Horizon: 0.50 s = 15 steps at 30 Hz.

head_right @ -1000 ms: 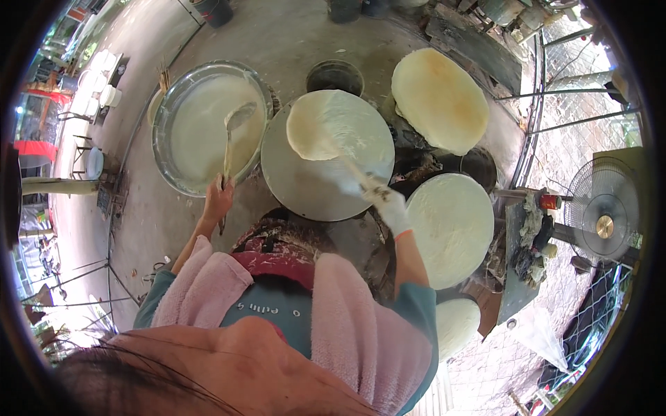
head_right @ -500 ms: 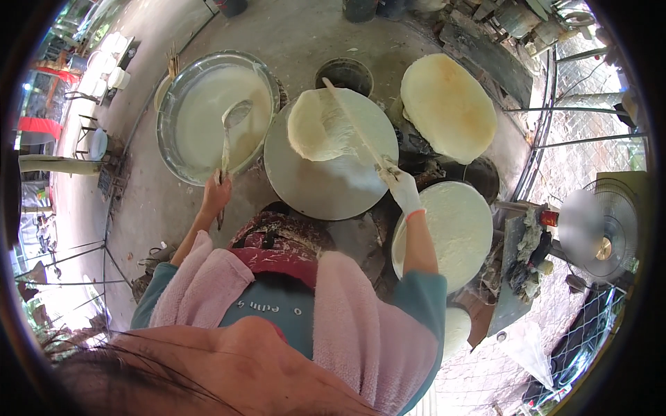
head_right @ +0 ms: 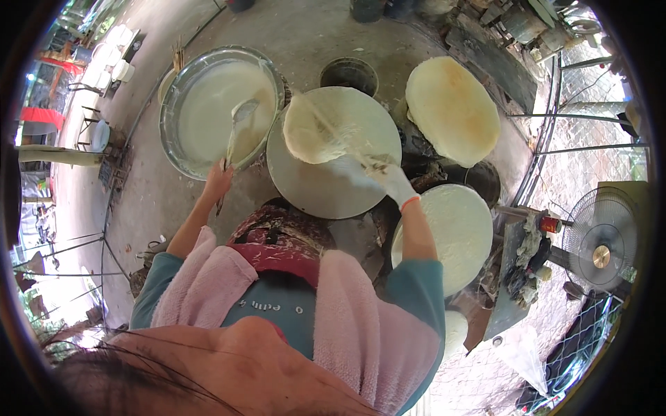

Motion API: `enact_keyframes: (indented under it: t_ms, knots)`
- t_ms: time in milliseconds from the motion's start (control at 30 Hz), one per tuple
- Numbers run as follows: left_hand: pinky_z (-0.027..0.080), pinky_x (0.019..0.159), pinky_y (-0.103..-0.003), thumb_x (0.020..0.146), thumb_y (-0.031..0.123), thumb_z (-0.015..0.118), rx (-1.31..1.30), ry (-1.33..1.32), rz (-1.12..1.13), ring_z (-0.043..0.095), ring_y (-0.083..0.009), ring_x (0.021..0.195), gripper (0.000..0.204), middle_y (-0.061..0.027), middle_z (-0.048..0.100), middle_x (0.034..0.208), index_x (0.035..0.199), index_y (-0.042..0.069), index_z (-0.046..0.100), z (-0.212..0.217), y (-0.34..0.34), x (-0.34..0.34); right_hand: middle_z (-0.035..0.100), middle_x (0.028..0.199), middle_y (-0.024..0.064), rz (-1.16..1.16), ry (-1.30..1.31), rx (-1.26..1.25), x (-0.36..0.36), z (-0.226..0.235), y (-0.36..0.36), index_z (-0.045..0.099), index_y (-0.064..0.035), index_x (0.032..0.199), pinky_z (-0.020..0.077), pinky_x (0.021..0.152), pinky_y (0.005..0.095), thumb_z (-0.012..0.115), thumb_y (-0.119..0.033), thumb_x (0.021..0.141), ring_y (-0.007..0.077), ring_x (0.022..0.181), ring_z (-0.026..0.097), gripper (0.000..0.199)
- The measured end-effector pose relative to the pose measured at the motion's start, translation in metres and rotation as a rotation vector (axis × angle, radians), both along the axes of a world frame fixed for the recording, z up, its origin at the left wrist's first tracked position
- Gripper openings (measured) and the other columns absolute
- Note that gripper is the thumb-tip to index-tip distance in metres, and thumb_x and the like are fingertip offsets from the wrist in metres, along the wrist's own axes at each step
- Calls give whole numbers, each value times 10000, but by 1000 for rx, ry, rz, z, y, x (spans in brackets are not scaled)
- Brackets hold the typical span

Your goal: The person prepares thin sheets of dough on multiple heated flat surfaces using a ladle and a long stick to spread and flip the dough.

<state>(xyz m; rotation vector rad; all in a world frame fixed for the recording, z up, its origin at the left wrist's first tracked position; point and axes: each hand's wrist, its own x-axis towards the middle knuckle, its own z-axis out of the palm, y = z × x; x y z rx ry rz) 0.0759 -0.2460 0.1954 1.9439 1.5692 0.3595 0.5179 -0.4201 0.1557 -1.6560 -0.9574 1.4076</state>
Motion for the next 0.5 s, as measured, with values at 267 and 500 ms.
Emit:
enact_keyframes:
  t_ms: [267,500]
  knots:
    - [431,707,-525,878,250,520,51,225,-262,543,-480,838,275,-272,587,846,953,-11,481,-18,34,37,640,1034,36,4,-22,-24,-2,2,-50,560,26,1211,433,857,222,607,-95,871,82,925,565,364]
    - [469,675,-523,892,223,452,111,501,-440,598,-441,773,244,-264,607,802,965,-10,461,1,33,19,638,995,31,64,-60,-67,-22,-20,-8,575,25,1182,441,820,223,618,-64,859,81,896,551,338]
